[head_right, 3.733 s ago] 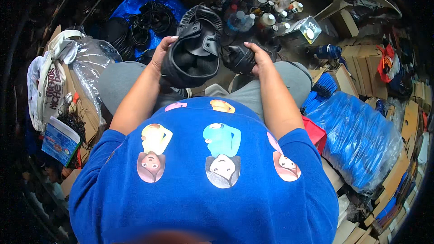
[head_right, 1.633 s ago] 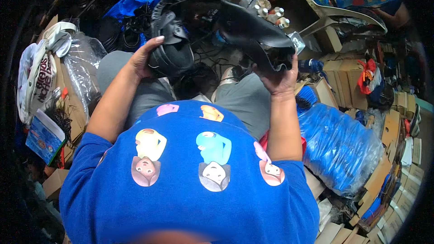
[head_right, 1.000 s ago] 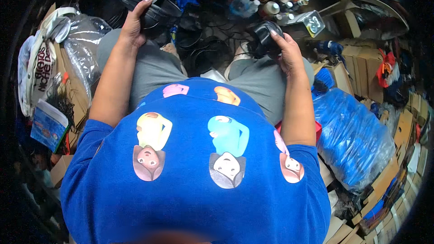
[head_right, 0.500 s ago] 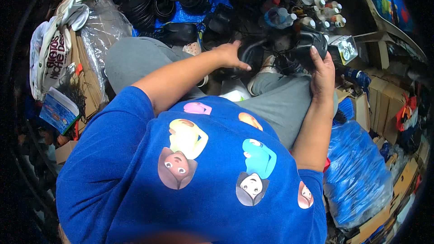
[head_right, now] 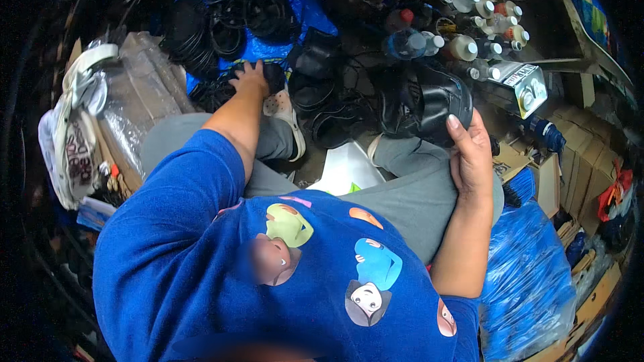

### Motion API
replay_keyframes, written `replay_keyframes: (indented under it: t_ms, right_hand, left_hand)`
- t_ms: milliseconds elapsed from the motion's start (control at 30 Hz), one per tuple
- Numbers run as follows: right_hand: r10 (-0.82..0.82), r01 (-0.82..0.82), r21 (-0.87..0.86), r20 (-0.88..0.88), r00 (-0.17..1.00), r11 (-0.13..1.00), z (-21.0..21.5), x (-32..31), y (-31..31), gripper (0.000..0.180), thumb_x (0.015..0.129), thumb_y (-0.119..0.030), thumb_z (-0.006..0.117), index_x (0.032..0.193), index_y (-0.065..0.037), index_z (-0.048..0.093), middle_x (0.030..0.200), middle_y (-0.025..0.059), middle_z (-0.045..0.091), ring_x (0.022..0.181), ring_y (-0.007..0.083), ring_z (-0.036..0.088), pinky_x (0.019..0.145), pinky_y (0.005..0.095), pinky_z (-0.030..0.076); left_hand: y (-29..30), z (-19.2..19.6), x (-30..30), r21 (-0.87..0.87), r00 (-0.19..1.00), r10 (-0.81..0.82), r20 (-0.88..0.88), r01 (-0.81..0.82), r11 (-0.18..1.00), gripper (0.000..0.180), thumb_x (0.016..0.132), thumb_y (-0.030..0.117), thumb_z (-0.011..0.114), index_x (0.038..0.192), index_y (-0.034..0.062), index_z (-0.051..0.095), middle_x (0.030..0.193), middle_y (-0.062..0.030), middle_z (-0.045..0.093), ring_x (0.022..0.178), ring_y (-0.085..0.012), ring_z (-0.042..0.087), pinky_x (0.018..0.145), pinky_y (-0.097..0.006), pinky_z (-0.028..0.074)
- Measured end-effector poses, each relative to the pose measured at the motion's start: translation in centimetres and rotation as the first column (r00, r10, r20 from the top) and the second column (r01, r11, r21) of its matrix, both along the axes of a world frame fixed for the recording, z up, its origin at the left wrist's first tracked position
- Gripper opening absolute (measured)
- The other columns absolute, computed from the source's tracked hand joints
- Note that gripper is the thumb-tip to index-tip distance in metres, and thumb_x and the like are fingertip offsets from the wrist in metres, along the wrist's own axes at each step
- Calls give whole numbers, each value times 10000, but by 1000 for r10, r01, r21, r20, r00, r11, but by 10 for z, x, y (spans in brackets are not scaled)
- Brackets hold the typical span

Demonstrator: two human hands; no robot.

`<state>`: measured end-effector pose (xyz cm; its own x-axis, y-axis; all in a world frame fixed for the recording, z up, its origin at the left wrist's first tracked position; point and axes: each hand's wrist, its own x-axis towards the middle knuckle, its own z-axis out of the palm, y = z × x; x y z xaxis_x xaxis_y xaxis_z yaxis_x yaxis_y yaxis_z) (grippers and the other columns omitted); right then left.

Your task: The recorder is assembling shoe components, inspecting finished shoes, and organizing them in a manufacturing workshop.

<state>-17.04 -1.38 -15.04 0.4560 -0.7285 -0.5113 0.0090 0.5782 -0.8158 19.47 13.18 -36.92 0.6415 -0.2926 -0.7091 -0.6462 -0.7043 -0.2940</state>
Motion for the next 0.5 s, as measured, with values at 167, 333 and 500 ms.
replay_keyframes:
  t_ms: [167, 333, 500]
  right_hand:
    - [-27, 7, 163, 120, 992, 987, -5, 4, -4, 410, 848, -166, 581, 1201, 8, 468, 1154, 96, 563, 1072, 186, 522, 956, 324, 362]
    - [14, -28, 158, 86, 996, 987, -6, 18, -7, 440, 815, -204, 630, 1170, 16, 492, 1123, 86, 581, 1043, 169, 530, 937, 306, 368]
    - [78, -83, 98, 51, 996, 992, -7, 19, -7, 408, 814, -223, 643, 1140, -8, 527, 1066, 50, 602, 971, 129, 548, 886, 280, 401]
  left_hand:
    - [14, -39, 9, -24, 941, -301, 154, 308, 951, 657, 857, 224, 494, 1413, 297, 153, 1462, -67, 201, 1328, -325, 225, 1018, -598, 182]
    - [14, -54, 23, -36, 869, -460, 182, 474, 880, 540, 895, 156, 405, 1396, 229, 214, 1402, -69, 320, 1306, -310, 275, 1007, -588, 219]
    - [-22, -7, 20, -79, 942, -322, -95, 315, 946, 799, 658, 252, 703, 1327, 106, 294, 1368, -142, 346, 1247, -326, 370, 1004, -457, 324]
